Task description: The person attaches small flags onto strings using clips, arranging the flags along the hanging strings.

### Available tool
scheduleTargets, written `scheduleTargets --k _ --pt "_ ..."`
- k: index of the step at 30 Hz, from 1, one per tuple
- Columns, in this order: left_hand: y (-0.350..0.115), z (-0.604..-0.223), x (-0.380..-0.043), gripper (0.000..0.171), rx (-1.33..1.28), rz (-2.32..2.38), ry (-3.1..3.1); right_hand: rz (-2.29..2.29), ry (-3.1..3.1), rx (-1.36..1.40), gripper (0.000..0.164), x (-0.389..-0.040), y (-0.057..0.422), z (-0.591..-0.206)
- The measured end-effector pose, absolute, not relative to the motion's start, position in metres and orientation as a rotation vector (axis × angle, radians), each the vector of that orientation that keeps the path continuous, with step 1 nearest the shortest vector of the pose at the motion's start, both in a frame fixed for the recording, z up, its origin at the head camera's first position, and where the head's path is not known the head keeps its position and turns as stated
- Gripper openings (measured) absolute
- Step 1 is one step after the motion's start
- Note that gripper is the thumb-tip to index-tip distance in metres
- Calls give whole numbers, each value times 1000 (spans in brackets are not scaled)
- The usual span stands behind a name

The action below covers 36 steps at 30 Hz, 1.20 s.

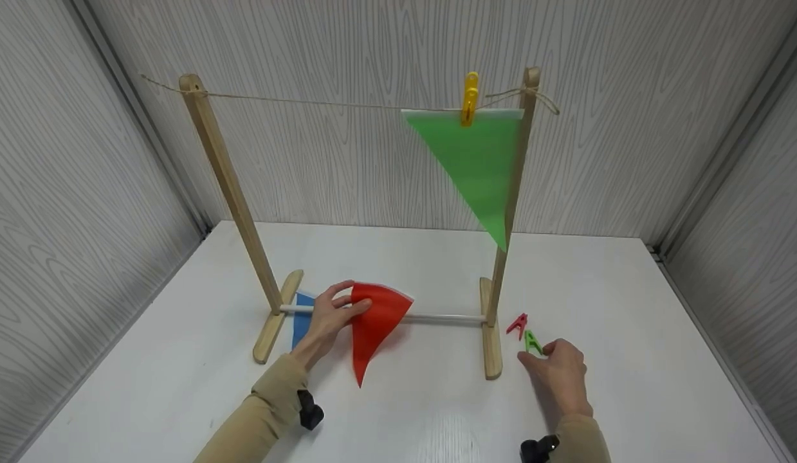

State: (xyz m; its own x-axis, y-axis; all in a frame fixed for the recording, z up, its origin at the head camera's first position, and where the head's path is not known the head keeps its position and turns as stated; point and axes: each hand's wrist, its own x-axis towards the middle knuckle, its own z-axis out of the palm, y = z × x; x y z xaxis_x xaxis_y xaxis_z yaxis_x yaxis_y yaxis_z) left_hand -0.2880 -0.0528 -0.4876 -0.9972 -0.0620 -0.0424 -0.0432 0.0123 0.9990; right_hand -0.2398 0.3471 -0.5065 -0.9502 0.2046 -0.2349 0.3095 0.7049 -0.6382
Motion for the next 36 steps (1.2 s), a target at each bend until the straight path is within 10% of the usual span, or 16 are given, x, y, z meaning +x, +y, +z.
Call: scheduleTargets --k 20,36 --pt "-52 -489 -289 71 158 -2238 -2159 -1054 2845 359 58 -238 347 -511" --pt "-54 -485 -288 44 211 -2144 -2215 -1189 2890 501 59 -234 344 -515"
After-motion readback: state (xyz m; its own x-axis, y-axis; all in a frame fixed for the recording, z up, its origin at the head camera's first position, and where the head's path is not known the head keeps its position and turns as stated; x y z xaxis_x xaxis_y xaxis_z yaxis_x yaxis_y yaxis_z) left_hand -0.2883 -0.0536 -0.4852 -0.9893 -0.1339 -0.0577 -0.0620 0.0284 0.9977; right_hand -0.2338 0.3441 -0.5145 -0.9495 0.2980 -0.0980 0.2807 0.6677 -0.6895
